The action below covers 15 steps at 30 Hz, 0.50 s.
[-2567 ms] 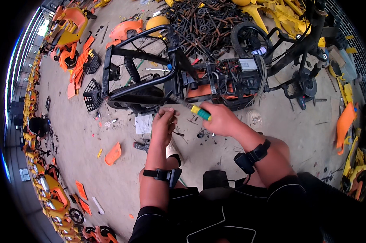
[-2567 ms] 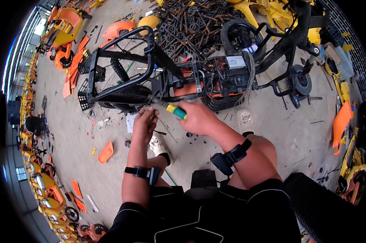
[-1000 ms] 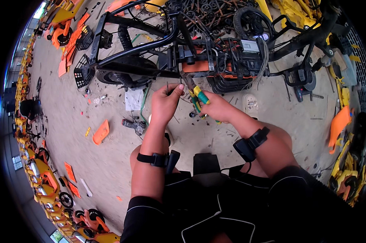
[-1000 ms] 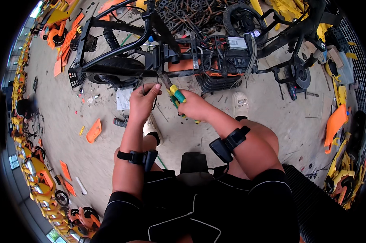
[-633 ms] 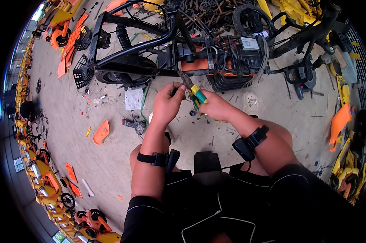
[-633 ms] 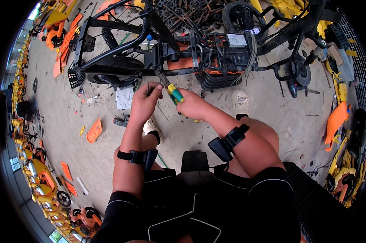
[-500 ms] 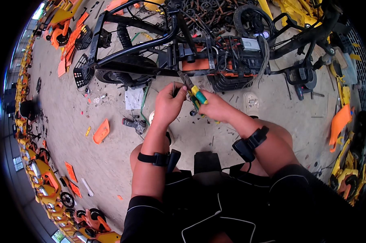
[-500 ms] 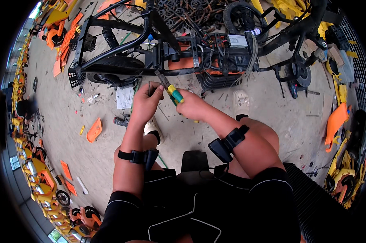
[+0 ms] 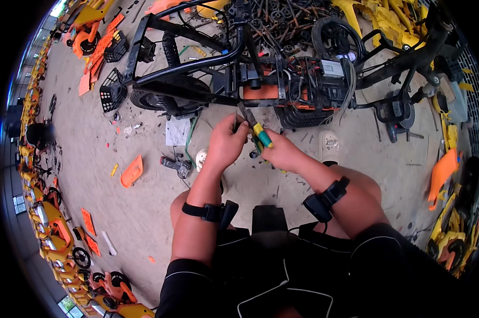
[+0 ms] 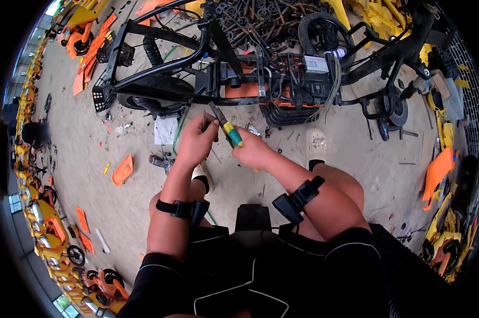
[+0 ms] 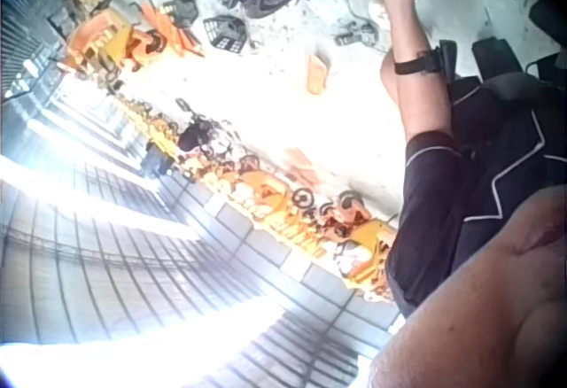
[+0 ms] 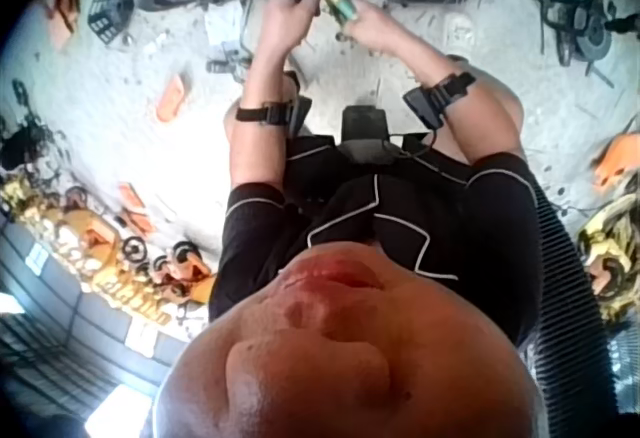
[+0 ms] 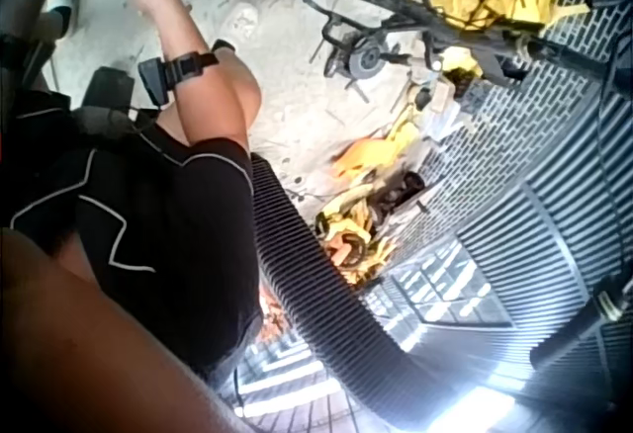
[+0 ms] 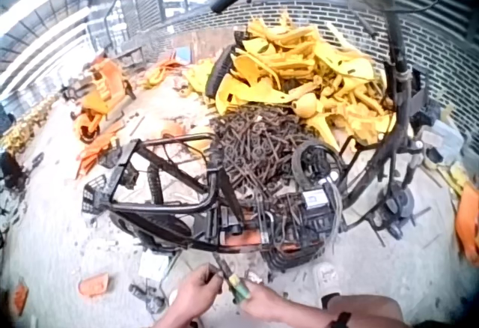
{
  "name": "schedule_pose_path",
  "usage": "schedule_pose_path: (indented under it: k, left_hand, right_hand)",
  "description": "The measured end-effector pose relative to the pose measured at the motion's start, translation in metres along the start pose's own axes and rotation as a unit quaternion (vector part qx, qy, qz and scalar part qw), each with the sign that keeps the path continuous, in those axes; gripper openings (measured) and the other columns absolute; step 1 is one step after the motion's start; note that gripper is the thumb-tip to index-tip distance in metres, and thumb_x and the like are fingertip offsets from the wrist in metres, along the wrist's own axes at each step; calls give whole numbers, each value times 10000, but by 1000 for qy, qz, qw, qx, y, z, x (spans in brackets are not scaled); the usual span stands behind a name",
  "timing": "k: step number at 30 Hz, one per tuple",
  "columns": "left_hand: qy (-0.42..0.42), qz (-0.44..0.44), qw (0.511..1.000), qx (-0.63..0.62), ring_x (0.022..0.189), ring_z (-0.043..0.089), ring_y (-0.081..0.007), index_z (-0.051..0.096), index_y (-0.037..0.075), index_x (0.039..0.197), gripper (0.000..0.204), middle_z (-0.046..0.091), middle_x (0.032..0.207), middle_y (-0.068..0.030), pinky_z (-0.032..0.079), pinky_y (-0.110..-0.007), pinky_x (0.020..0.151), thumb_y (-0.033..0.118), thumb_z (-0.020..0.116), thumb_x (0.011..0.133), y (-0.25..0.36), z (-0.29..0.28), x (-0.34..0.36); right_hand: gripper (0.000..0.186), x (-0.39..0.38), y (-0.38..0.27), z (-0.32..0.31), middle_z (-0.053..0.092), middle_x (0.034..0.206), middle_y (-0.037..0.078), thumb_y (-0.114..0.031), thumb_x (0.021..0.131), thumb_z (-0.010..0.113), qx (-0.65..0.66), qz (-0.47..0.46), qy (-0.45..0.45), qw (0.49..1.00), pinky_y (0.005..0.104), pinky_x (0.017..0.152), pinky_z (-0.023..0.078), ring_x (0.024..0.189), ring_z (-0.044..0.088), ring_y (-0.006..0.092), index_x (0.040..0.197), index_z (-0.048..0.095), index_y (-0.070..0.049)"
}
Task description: The person uses pliers to strip and trim a wire on a motorcycle frame, holding the wire with one hand while manipulating the tool with the other.
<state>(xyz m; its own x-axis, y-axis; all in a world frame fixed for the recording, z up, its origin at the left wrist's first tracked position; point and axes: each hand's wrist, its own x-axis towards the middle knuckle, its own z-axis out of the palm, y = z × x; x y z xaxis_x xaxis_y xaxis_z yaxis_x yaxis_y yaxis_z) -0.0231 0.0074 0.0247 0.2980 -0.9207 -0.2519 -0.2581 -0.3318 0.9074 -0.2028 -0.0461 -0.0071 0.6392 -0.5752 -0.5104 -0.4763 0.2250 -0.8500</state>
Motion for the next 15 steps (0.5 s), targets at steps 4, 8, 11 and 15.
schedule_pose_path:
  k: [4, 8, 11, 15]
  left_hand:
    - [-8, -4, 1000, -4, 614, 514, -72, 609, 27, 910, 179, 590, 683, 2, 416, -270, 568, 172, 620, 1014, 1, -1, 0]
    - [-5, 11, 1000, 5, 613, 511, -72, 608, 26, 908, 181, 574, 675, 6, 414, -273, 564, 173, 622, 1013, -10, -1, 3]
    - [-2, 17, 1000, 12, 611, 505, -72, 610, 25, 908, 182, 569, 675, 5, 414, -274, 563, 173, 623, 1013, -13, -1, 4]
    - [-2, 15, 1000, 21, 611, 498, -72, 613, 24, 910, 182, 566, 676, 5, 413, -273, 564, 173, 624, 1014, -11, -2, 3]
  right_hand:
    - [593, -5, -9, 0, 655, 1117, 225, -94, 841, 587, -20, -3, 4, 1000, 419, 900, 510, 1059, 646, 371, 1419, 470, -39]
    - [611, -3, -1, 0, 642, 1168, 261, -88, 846, 580, -35, -32, 12, 999, 428, 940, 501, 1125, 630, 408, 1438, 443, -15]
    - [621, -2, -1, 0, 632, 1199, 272, -88, 849, 582, -44, -32, 8, 999, 431, 959, 494, 1155, 620, 417, 1446, 430, -6]
    - [624, 0, 1, -1, 617, 1227, 282, -90, 851, 586, -57, -29, 0, 998, 440, 970, 487, 1171, 607, 431, 1446, 420, -1]
